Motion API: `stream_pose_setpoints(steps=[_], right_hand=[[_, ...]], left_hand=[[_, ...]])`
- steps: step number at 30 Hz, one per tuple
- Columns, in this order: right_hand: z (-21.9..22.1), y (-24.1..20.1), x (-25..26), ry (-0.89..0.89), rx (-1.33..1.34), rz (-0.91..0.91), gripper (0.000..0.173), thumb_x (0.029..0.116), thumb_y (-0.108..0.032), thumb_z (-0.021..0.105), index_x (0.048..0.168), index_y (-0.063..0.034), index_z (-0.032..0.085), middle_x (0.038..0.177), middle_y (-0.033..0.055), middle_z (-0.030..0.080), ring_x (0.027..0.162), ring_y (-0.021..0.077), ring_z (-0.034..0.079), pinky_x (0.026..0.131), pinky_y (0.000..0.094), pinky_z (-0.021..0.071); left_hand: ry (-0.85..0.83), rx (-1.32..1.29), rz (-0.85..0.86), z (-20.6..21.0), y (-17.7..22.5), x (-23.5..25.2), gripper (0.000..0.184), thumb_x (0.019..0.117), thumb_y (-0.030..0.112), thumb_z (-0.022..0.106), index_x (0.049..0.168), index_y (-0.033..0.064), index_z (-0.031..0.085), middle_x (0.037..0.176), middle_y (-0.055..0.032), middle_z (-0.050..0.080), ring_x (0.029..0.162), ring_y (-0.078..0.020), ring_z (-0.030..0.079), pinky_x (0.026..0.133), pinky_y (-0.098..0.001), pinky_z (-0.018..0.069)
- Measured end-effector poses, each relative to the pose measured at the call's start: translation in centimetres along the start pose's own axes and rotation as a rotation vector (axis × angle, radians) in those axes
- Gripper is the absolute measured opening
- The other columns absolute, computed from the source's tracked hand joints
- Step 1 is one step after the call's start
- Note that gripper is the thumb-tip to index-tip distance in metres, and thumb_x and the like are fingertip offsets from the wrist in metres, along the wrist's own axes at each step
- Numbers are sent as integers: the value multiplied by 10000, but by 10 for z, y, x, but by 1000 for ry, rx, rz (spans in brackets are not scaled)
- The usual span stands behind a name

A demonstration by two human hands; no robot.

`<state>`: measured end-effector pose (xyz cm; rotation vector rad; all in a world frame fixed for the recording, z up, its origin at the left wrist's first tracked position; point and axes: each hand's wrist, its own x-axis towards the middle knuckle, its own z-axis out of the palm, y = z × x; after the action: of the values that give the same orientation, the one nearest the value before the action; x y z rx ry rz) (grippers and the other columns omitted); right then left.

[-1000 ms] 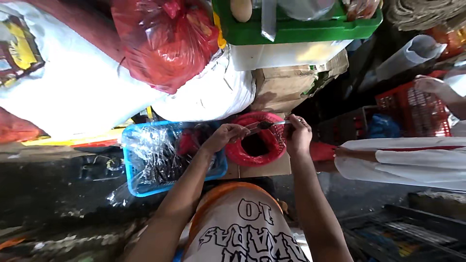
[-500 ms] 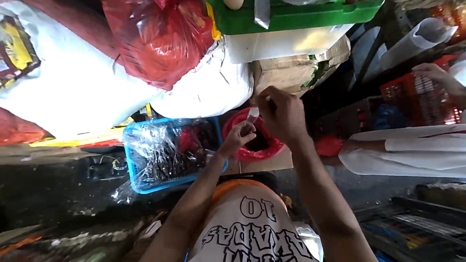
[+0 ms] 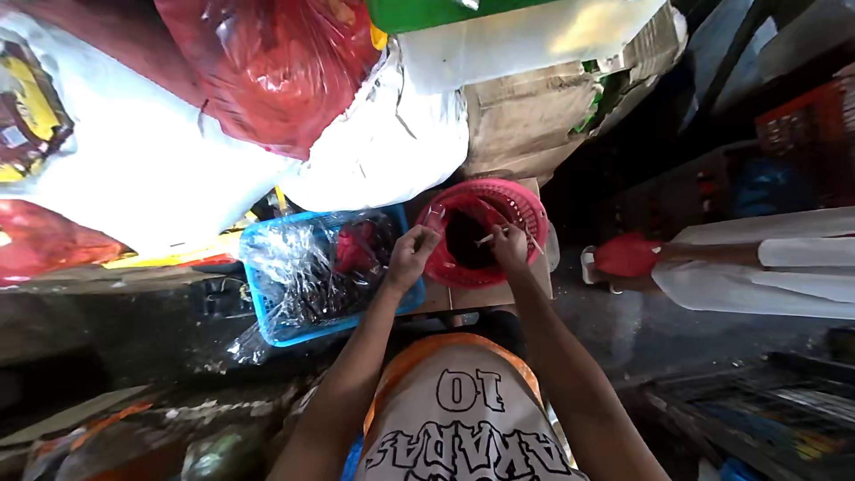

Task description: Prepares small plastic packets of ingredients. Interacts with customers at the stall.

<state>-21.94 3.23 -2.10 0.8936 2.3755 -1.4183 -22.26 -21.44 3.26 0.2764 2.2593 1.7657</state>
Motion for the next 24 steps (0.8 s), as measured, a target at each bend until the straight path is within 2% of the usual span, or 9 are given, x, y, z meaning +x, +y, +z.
stream_pose_setpoints(steps=[2,4,8,12,15,20,22,24], right_hand=[[13,1,2,-39,200,80,384,1062,-356,515,1173,-33,691,910,138,735,747,256,708,708,480,598],[20,-2,-1,-89,330,157,379,1070,-355,516,1192,-33,675,887,125,725,692,222,684,643,422,586],[25,-6,-5,-141,537,251,339,1072,-331,538,1166,-31,665,831,86,702,616,146,632,552,310,535],[12,-10,-9,-146,707,302,295,1061,-318,571,1139,-52,672,780,64,689,579,128,610,501,269,502],[-9,-22,-16,-129,753,276,273,1061,-303,572,1111,-56,676,766,62,677,559,124,595,470,259,484],[-50,-54,-33,-63,720,118,289,1059,-297,570,1109,-36,683,756,60,678,544,126,582,470,276,490],[-64,-67,-37,-56,750,25,265,1065,-264,556,1058,-26,672,733,49,657,527,106,557,461,253,476],[-76,-80,-40,-60,784,-60,257,1068,-240,546,1061,-10,661,710,57,641,508,102,538,447,247,461]], left_hand=[[6,39,5,1,-5,-1,193,1047,282,591,1058,107,670,824,-15,618,635,-104,541,574,-262,468],[12,110,-10,1,-5,-5,208,1045,317,592,1052,122,665,840,-16,626,651,-105,556,595,-272,491],[11,173,-7,-6,-11,-5,232,1024,357,626,1045,130,674,870,-19,649,713,-116,604,658,-307,533],[-17,199,-1,-19,-15,-8,225,1002,360,662,1037,139,679,889,-23,664,726,-126,620,663,-329,551],[-39,208,1,-25,-15,-7,197,982,322,698,1015,129,673,873,-30,662,699,-133,611,632,-329,541],[-99,222,38,-24,-12,3,178,974,276,715,1022,106,691,953,-39,692,802,-135,664,742,-364,587],[-111,218,66,-21,-9,5,173,969,263,721,1004,97,688,945,-47,686,803,-136,657,739,-357,579],[-124,213,74,-19,-3,6,181,964,275,724,981,99,686,928,-43,673,773,-134,638,708,-343,564]])
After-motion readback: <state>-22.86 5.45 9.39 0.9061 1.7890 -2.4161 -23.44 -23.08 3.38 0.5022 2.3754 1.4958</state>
